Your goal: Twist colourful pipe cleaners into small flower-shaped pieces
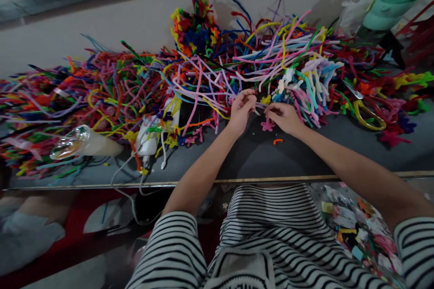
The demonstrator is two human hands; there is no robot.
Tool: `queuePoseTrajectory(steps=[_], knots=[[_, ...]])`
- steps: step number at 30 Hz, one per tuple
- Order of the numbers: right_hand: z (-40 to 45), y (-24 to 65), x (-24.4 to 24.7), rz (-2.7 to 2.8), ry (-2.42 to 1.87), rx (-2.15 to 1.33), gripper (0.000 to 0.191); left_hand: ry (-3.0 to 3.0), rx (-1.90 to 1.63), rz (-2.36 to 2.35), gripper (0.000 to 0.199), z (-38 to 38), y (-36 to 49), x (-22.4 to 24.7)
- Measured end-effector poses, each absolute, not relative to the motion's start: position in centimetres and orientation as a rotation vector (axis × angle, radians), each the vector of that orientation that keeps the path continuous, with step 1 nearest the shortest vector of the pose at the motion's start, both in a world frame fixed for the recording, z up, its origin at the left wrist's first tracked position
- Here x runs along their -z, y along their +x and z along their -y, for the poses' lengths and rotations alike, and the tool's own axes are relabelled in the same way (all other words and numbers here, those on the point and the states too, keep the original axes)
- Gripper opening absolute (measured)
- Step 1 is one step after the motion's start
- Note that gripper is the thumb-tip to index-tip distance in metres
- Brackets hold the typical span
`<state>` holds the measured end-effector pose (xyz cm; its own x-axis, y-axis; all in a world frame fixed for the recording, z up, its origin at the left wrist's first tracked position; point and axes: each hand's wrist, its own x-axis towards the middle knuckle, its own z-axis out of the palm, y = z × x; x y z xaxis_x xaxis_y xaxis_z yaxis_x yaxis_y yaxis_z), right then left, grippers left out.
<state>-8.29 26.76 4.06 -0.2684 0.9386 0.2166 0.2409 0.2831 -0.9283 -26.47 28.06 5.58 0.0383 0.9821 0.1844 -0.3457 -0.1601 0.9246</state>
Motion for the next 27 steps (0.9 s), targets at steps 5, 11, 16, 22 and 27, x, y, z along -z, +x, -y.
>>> queuePoseTrajectory(steps=[5, 11, 16, 22, 27], knots=[[-27.0, -8.3, -3.9, 1.778, -1.060, -1.047, 0.023, 1.625, -1.394, -1.020, 0.028, -31.7, -27.0, -7.8], [-26.9, -8.2, -4.2, 1.838, -1.071, -0.994, 0.022, 2.203, -1.209, -1.481, 0.022, -41.3, -28.1, -10.9], [-26.6, -8.2, -4.4, 1.834, -1.061, -1.047, 0.025, 2.261, -0.851, -1.759, 0.039, -44.8, -29.0, -9.9], [-26.3, -7.9, -4.9, 1.909, -0.899, -1.066, 0.028, 2.387, -0.508, -2.021, 0.014, -42.1, -29.1, -12.9], [-26.9, -6.9, -5.2, 2.104, -0.705, -1.141, 0.039, 2.414, -0.515, -2.256, 0.029, -40.6, -32.0, -16.3]])
